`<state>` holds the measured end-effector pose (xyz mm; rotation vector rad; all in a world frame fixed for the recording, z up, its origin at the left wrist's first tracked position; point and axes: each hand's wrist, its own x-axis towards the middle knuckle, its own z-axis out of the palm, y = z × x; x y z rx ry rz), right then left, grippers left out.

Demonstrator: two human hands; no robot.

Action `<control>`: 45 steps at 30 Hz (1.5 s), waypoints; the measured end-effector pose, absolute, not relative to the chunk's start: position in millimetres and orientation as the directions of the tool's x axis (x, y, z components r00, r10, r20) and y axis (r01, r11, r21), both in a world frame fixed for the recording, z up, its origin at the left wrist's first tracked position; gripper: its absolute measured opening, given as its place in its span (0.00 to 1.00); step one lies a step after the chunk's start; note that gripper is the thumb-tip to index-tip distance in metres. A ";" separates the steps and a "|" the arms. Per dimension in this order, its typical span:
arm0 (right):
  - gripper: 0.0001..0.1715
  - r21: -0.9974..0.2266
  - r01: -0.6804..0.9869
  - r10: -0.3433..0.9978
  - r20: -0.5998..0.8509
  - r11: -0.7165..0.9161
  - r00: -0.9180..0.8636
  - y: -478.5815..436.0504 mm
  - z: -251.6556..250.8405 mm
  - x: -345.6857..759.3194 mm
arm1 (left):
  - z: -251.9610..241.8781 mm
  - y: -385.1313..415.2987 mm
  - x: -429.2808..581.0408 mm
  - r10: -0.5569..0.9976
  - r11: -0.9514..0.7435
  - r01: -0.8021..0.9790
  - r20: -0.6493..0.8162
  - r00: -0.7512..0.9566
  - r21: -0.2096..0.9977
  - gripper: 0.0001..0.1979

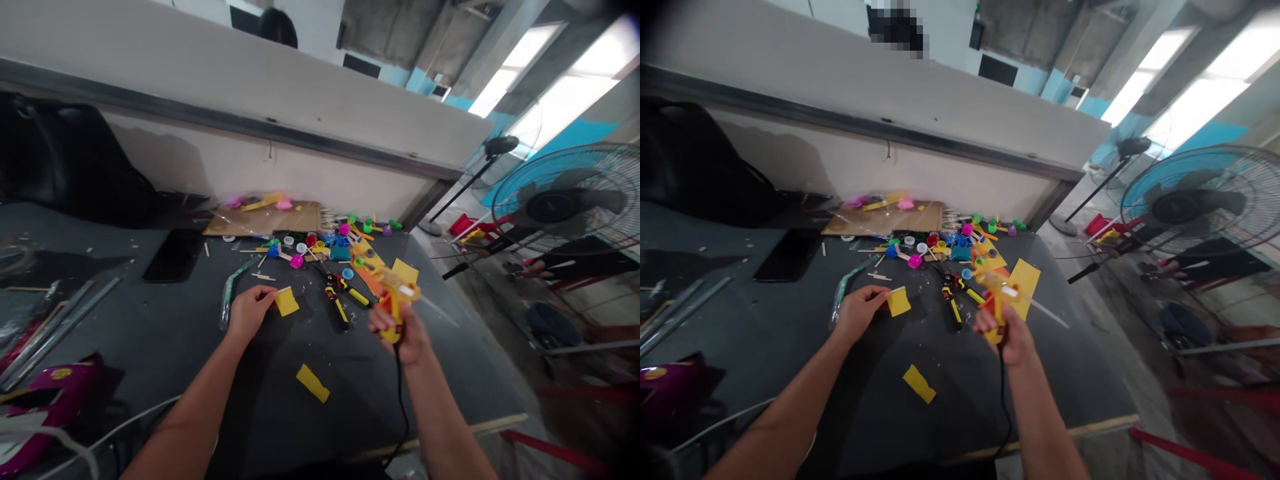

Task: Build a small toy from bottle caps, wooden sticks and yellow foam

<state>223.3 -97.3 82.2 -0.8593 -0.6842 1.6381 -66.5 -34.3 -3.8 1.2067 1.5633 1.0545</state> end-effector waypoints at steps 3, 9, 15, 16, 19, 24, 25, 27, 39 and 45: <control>0.16 -0.776 -0.513 0.922 -0.228 -0.366 -0.312 -88.2 68.9 179.9 | -4.6 -34.6 -66.9 0.977 0.174 0.213 -0.141 -0.162 0.961 0.13; 0.19 -0.882 -0.313 0.932 -0.301 -0.353 -0.202 -74.2 47.7 140.4 | -7.6 -33.3 -65.9 0.974 0.170 0.183 -0.136 -0.181 0.968 0.13; 0.16 -0.930 -0.143 0.930 -0.310 -0.340 -0.195 -71.9 34.6 129.7 | -10.1 -31.9 -64.0 0.968 0.190 0.230 -0.143 -0.206 0.954 0.12; 0.15 -0.942 -0.091 0.938 -0.307 -0.324 -0.162 -71.8 30.8 127.8 | -9.7 -32.0 -63.6 0.968 0.190 0.234 -0.142 -0.208 0.953 0.12; 0.14 -0.958 0.096 0.959 -0.278 -0.271 -0.059 -72.5 19.3 123.7 | -8.7 -32.2 -62.9 0.963 0.200 0.214 -0.151 -0.225 0.956 0.12; 0.15 -0.917 0.395 0.993 -0.084 -0.047 -0.078 -75.3 12.9 122.1 | -9.2 -32.0 -62.4 0.955 0.203 0.208 -0.147 -0.257 0.957 0.12; 0.15 -0.895 0.445 0.996 -0.043 -0.003 -0.081 -75.7 13.5 121.7 | -9.3 -32.0 -62.4 0.955 0.203 0.213 -0.144 -0.261 0.956 0.12; 0.15 -0.847 0.528 0.995 0.022 0.070 -0.097 -76.1 14.8 120.2 | -9.1 -32.3 -62.4 0.955 0.202 0.222 -0.142 -0.259 0.954 0.12; 0.18 -0.714 0.676 0.981 0.093 0.186 -0.171 -77.1 14.0 114.4 | -9.2 -32.8 -63.7 0.962 0.199 0.260 -0.138 -0.234 0.945 0.14; 0.18 -0.684 0.706 0.982 0.093 0.185 -0.167 -77.7 10.5 114.6 | -9.8 -32.8 -63.4 0.962 0.203 0.227 -0.150 -0.230 0.953 0.14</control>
